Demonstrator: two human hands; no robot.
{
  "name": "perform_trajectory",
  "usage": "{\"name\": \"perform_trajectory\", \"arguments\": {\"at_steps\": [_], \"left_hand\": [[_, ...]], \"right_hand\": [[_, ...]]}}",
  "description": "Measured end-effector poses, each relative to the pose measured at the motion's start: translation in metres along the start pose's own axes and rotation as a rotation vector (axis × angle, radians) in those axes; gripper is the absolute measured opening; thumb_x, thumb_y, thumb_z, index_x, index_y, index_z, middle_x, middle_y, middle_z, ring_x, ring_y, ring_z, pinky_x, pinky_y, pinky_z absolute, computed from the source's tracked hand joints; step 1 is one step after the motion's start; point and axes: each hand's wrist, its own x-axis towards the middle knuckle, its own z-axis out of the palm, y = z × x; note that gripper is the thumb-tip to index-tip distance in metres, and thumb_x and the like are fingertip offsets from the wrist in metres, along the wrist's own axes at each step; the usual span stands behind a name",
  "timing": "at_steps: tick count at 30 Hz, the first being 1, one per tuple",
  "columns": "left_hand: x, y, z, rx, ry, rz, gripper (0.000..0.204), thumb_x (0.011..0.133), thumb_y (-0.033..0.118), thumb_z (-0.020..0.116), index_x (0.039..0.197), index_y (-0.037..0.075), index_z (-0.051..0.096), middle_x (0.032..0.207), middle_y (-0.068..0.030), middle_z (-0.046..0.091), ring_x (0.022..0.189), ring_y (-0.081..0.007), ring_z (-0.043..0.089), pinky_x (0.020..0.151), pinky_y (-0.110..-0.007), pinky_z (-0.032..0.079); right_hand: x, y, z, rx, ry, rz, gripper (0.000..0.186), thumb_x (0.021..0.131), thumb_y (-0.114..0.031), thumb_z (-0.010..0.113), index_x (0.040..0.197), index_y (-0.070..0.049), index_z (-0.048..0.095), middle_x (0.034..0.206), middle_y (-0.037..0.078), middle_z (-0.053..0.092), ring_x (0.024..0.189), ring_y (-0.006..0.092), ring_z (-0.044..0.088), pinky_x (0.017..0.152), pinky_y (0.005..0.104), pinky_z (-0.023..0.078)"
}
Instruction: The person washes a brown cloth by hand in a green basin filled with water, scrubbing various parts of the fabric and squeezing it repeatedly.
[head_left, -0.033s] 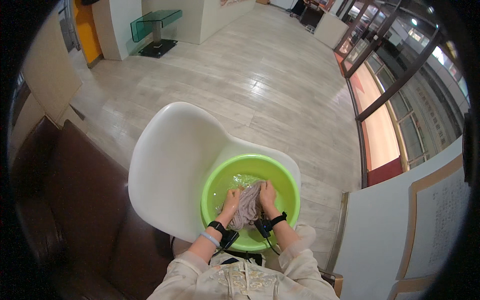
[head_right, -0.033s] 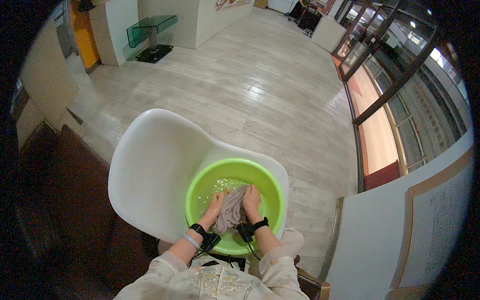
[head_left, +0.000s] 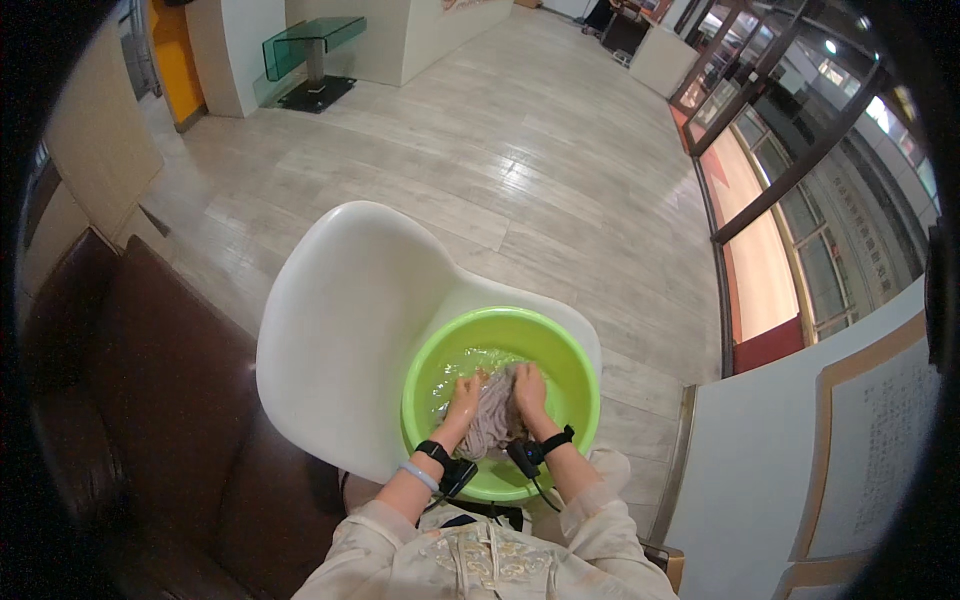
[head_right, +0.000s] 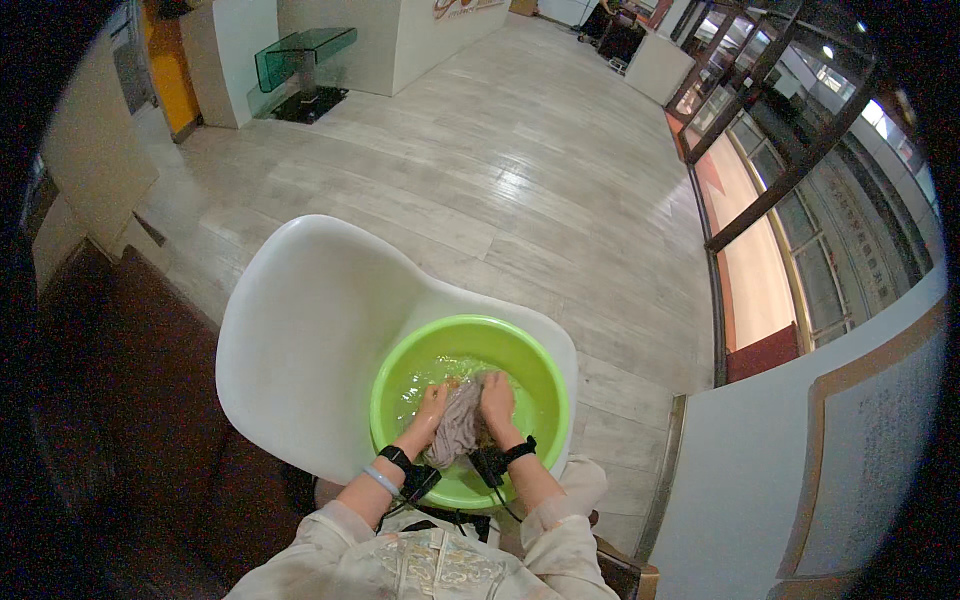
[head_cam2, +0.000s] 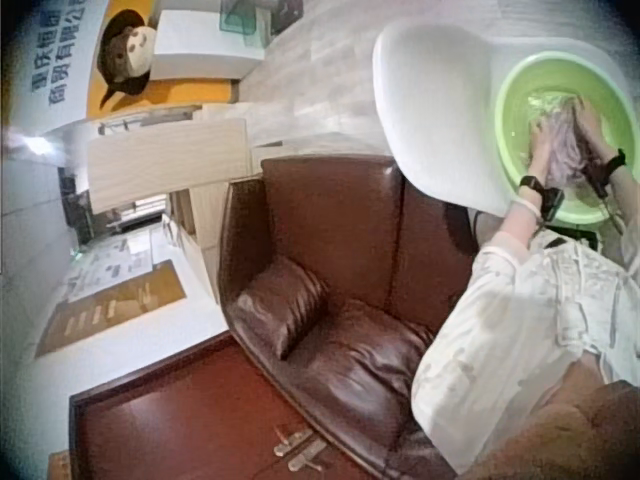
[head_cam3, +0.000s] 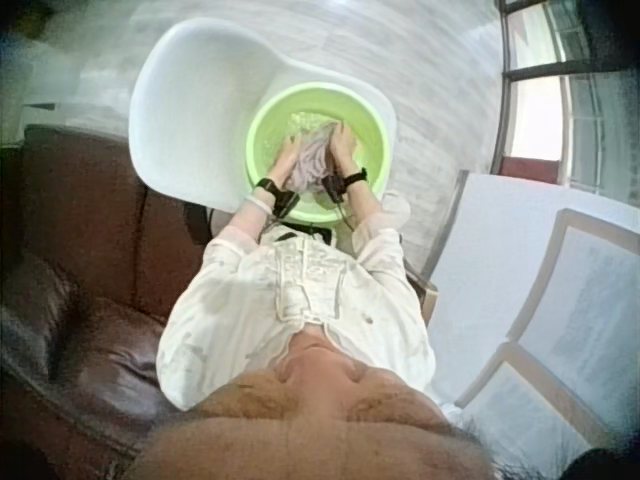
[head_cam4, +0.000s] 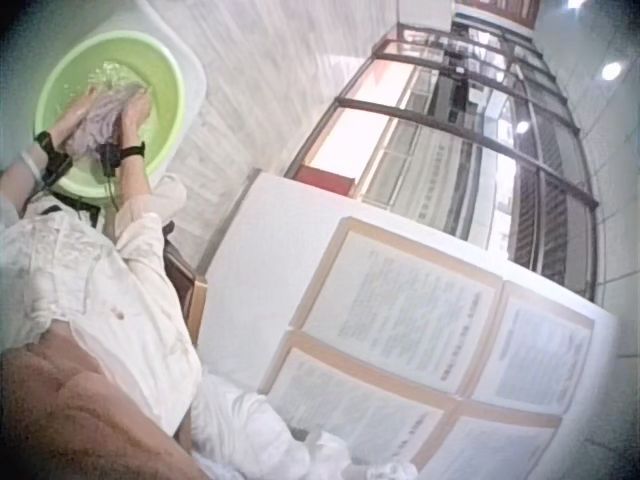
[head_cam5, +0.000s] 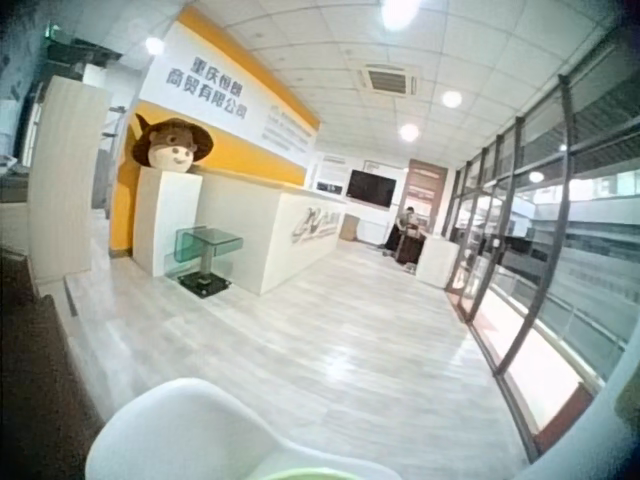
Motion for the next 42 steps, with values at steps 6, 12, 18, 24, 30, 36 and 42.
{"name": "perform_trajectory", "arguments": {"at_steps": [6, 12, 18, 24, 30, 36, 42], "left_hand": [[0.026, -0.032, -0.003, -0.616, -0.291, -0.204, 0.064, 0.086, 0.061, 0.041, 0.115, 0.005, 0.046, 0.112, -0.0148, 0.052, 0.1, -0.0293, 0.05, 0.084, -0.043, 0.043], [-0.027, 0.02, 0.007, -0.539, -0.215, -0.249, 0.046, 0.091, 0.049, 0.045, 0.109, 0.008, 0.053, 0.106, -0.0068, 0.058, 0.096, -0.0199, 0.055, 0.085, -0.038, 0.045], [0.04, -0.078, -0.005, -0.916, -0.41, -0.171, 0.046, 0.09, 0.049, 0.047, 0.104, 0.006, 0.053, 0.101, -0.0072, 0.058, 0.09, -0.0195, 0.055, 0.08, -0.036, 0.047], [0.009, -0.031, 0.012, -0.654, -0.132, -0.119, 0.035, 0.09, 0.039, 0.049, 0.087, 0.005, 0.057, 0.075, -0.0027, 0.054, 0.069, -0.0148, 0.049, 0.062, -0.032, 0.043], [0.0, -0.036, 0.002, -0.84, -0.275, -0.081, 0.029, 0.091, 0.031, 0.046, 0.09, 0.004, 0.057, 0.083, -0.0027, 0.056, 0.076, -0.0135, 0.051, 0.065, -0.031, 0.043], [0.002, -0.02, 0.001, -0.589, -0.257, -0.14, 0.031, 0.095, 0.027, 0.04, 0.103, 0.001, 0.057, 0.099, -0.0052, 0.059, 0.086, -0.0163, 0.055, 0.076, -0.032, 0.046], [-0.028, 0.001, 0.007, -0.602, -0.175, 0.008, 0.023, 0.089, 0.026, 0.048, 0.084, 0.005, 0.058, 0.081, -0.0045, 0.058, 0.074, -0.0147, 0.054, 0.064, -0.033, 0.046]], "right_hand": [[-0.072, -0.097, -0.015, 0.119, -0.116, -0.463, 0.032, 0.087, -0.034, 0.049, 0.087, -0.002, 0.054, 0.086, 0.022, 0.058, 0.076, 0.0388, 0.056, 0.067, 0.0457, 0.043], [-0.016, -0.047, -0.003, -0.004, -0.032, -0.118, 0.029, 0.084, -0.031, 0.051, 0.077, -0.003, 0.058, 0.069, 0.021, 0.058, 0.065, 0.04, 0.055, 0.059, 0.047, 0.043], [-0.066, -0.09, -0.004, 0.077, -0.188, -0.35, 0.03, 0.086, -0.032, 0.051, 0.081, -0.003, 0.059, 0.073, 0.02, 0.057, 0.065, 0.0368, 0.056, 0.058, 0.0417, 0.044], [-0.029, -0.063, -0.001, 0.035, -0.093, -0.089, 0.033, 0.086, -0.032, 0.049, 0.079, -0.002, 0.06, 0.075, 0.021, 0.058, 0.067, 0.0349, 0.059, 0.059, 0.0425, 0.043], [-0.056, -0.077, 0.0, 0.073, -0.055, -0.332, 0.032, 0.085, -0.031, 0.047, 0.075, -0.003, 0.06, 0.068, 0.02, 0.057, 0.062, 0.037, 0.056, 0.057, 0.0437, 0.042], [-0.05, -0.073, 0.006, 0.129, 0.117, -0.343, 0.029, 0.084, -0.028, 0.05, 0.075, -0.001, 0.059, 0.065, 0.019, 0.055, 0.058, 0.0364, 0.053, 0.055, 0.0437, 0.04], [-0.038, -0.068, -0.006, 0.023, 0.016, -0.234, 0.029, 0.084, -0.026, 0.05, 0.074, -0.001, 0.06, 0.065, 0.02, 0.055, 0.057, 0.0348, 0.053, 0.054, 0.0418, 0.041]]}}
